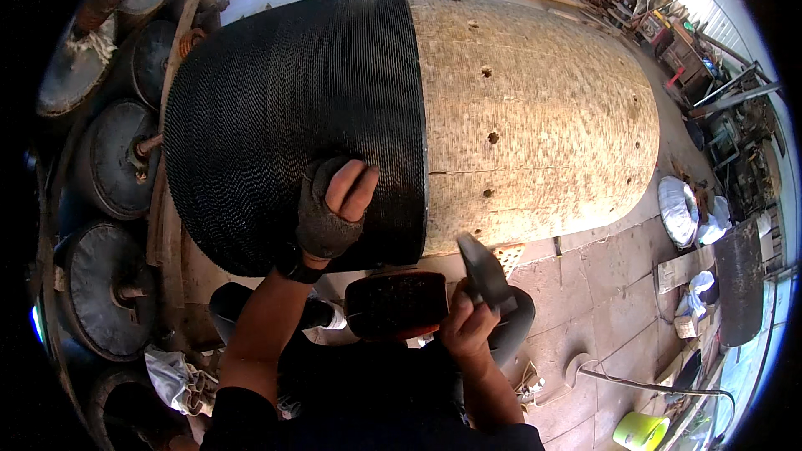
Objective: The person hammers nails into a large wooden drum cylinder to attach a black mesh material around its side.
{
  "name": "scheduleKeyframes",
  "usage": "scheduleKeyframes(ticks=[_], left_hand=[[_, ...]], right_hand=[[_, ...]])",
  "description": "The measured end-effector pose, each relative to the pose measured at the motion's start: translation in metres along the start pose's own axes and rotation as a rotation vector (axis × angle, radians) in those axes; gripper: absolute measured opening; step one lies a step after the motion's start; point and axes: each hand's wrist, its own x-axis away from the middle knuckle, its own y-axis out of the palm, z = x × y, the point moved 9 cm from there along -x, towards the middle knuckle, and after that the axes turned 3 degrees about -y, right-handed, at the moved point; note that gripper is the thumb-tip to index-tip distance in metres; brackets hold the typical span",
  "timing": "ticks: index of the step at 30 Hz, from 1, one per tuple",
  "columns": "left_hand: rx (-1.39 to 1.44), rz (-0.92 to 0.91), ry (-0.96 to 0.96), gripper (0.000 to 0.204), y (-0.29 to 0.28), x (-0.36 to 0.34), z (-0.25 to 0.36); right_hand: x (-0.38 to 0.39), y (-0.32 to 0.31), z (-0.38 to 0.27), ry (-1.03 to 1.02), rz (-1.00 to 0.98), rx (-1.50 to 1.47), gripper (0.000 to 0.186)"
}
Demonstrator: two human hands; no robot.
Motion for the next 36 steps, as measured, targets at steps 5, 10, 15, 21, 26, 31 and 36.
scheduleKeyframes(ticks=[5, 10, 15, 21, 26, 31, 36], left_hand=[[0.069, -0.012, -0.064, 0.042, 0.005, 0.005, -0.007], [0.05, 0.016, -0.07, 0.042, 0.003, -0.002, -0.007], [0.03, -0.001, -0.062, 0.042, 0.001, -0.011, -0.009], [0.026, 0.011, -0.068, 0.044, 0.0, -0.016, -0.011], [-0.002, -0.002, -0.073, 0.047, 0.004, -0.012, -0.014], [-0.056, -0.006, -0.094, 0.045, 0.005, -0.021, -0.01], [-0.123, -0.012, -0.11, 0.043, 0.01, -0.017, -0.019]], right_hand=[[-0.014, 0.035, 0.042, 0.22, -0.21, 0.399, 0.007], [-0.004, 0.005, -0.01, -0.11, -0.027, 0.016, 0.024], [-0.011, 0.036, 0.045, 0.212, -0.207, 0.424, 0.019], [0.0, 0.011, 0.014, -0.061, -0.079, 0.153, 0.028], [-0.013, 0.028, 0.036, 0.19, -0.145, 0.271, 0.016], [-0.003, 0.016, 0.032, 0.133, -0.102, 0.2, 0.014], [-0.001, 0.028, 0.054, 0.179, -0.14, 0.307, 0.023]])
